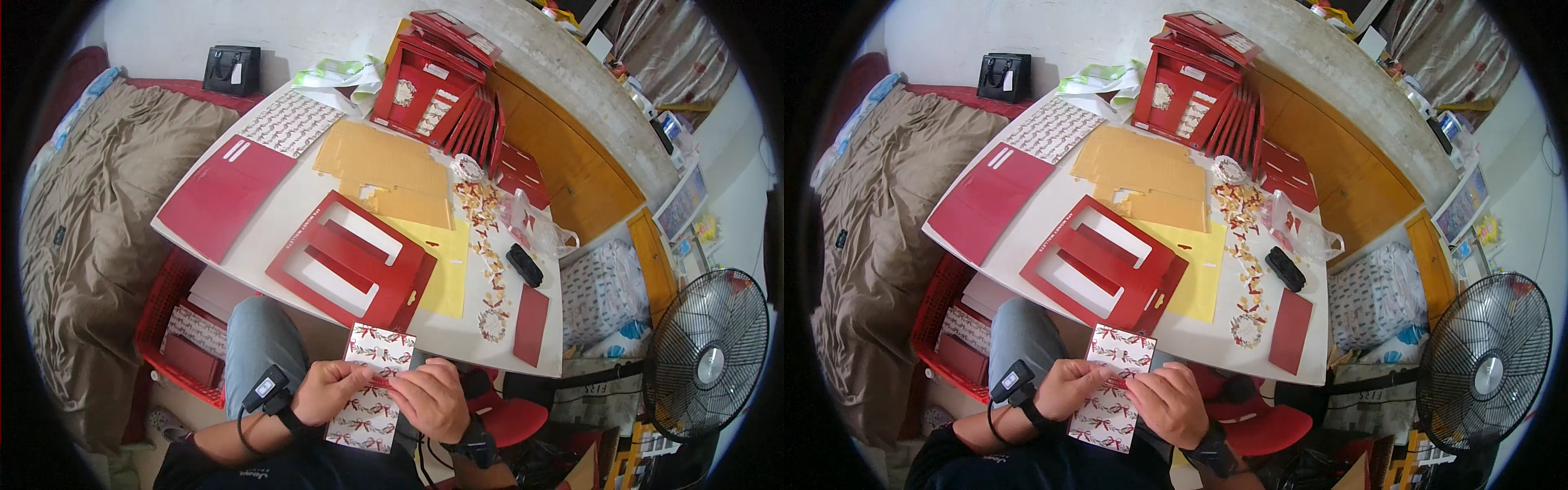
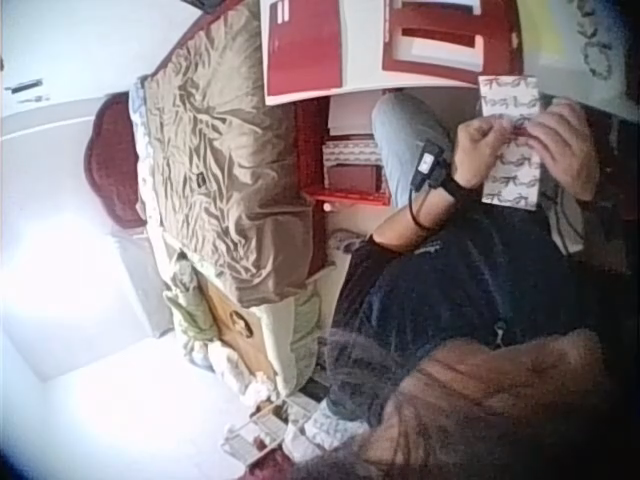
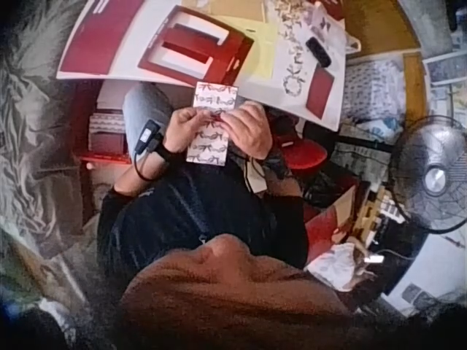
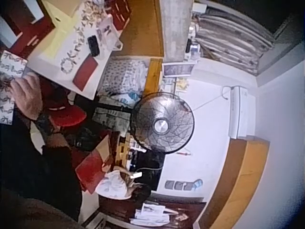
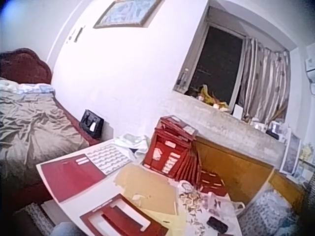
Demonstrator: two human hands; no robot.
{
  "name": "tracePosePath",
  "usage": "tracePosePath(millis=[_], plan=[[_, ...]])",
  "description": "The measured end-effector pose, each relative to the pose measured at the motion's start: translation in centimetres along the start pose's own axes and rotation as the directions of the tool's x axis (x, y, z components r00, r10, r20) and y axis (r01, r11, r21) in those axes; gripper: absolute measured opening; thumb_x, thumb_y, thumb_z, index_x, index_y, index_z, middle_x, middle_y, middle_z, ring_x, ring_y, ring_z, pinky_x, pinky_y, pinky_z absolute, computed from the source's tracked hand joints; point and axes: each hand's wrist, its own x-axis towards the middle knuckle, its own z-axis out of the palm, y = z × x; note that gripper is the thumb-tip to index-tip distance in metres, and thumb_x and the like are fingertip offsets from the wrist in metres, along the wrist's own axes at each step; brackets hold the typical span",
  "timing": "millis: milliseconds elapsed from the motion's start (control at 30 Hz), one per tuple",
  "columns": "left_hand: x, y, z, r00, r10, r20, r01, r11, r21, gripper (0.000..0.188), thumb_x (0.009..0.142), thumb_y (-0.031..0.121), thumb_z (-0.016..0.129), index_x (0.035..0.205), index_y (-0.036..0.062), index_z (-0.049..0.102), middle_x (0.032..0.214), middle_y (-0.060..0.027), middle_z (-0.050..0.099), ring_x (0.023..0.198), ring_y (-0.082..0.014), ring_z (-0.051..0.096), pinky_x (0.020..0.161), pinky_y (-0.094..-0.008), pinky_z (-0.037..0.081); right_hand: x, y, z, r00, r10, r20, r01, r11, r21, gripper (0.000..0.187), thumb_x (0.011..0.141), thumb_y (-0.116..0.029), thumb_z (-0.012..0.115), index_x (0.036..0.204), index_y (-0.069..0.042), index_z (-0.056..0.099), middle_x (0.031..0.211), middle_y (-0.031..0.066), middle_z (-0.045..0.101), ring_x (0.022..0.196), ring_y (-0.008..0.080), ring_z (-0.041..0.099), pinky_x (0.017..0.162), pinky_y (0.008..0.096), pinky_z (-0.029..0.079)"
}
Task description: Assembling and organizing patterned money wallets and envelopes.
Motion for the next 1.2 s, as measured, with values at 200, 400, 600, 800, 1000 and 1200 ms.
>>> tracePosePath(millis=[200,400,600,800,1000,1200], plan=[[0.1,-1.4,-0.8,0.995,-0.006,0.095,0.019,0.99,-0.137,0.021,0.096,0.016,0.056,0.103,0.0006,0.068,0.084,0.0003,0.066,0.075,-0.0037,0.056,0.068,-0.0199,0.046,-0.2,0.6,0.4,0.991,0.065,-0.116,-0.05,0.99,0.132,0.03,0.072,-0.007,0.077,0.099,-0.008,0.065,0.094,0.0034,0.063,0.085,0.0236,0.058,0.083,0.0388,0.047],[-0.5,-0.8,-0.6,0.971,0.119,0.208,-0.124,0.992,0.015,0.02,0.09,0.002,0.057,0.11,-0.0004,0.063,0.102,-0.0053,0.065,0.095,-0.0109,0.058,0.085,-0.0253,0.046,-0.2,0.7,0.5,0.971,0.213,-0.112,-0.194,0.967,0.163,0.028,0.071,-0.006,0.078,0.096,-0.007,0.065,0.093,0.0045,0.064,0.081,0.0236,0.059,0.076,0.0374,0.046],[-0.5,-0.3,-0.3,0.906,0.308,0.289,-0.312,0.949,-0.034,0.067,0.084,-0.012,0.051,0.144,0.0018,0.025,0.137,-0.0135,0.045,0.126,-0.0185,0.045,0.105,-0.0327,0.037,0.5,0.8,1.0,0.969,0.19,-0.156,-0.171,0.977,0.127,0.026,0.07,-0.005,0.077,0.095,-0.008,0.067,0.092,0.0035,0.064,0.08,0.0238,0.06,0.073,0.0359,0.045],[-0.6,-0.3,-0.2,0.914,0.295,0.278,-0.301,0.953,-0.021,0.079,0.083,-0.014,0.05,0.15,0.0021,0.012,0.142,-0.015,0.04,0.13,-0.02,0.041,0.108,-0.034,0.034,0.5,0.3,1.8,0.966,0.183,-0.182,-0.169,0.982,0.09,0.027,0.066,-0.002,0.08,0.091,-0.009,0.07,0.092,0.0034,0.066,0.079,0.0239,0.061,0.071,0.0351,0.047],[-0.6,-0.5,-0.3,0.924,0.28,0.26,-0.279,0.959,-0.038,0.078,0.083,-0.013,0.049,0.15,0.0021,0.013,0.141,-0.0152,0.041,0.13,-0.0193,0.041,0.108,-0.0327,0.032,0.4,0.3,2.1,0.977,0.133,-0.167,-0.126,0.991,0.05,0.028,0.069,-0.004,0.076,0.096,-0.008,0.069,0.092,0.0014,0.063,0.082,0.0214,0.059,0.074,0.0353,0.045],[-0.7,-0.6,-0.3,0.919,0.299,0.258,-0.297,0.954,-0.049,0.077,0.083,-0.013,0.049,0.15,0.0017,0.013,0.141,-0.0149,0.041,0.13,-0.0188,0.041,0.109,-0.0324,0.031,0.0,0.2,2.4,0.986,0.077,-0.146,-0.082,0.996,-0.026,0.031,0.067,-0.003,0.077,0.097,-0.01,0.07,0.095,0.0023,0.061,0.082,0.0226,0.059,0.072,0.0365,0.045]])
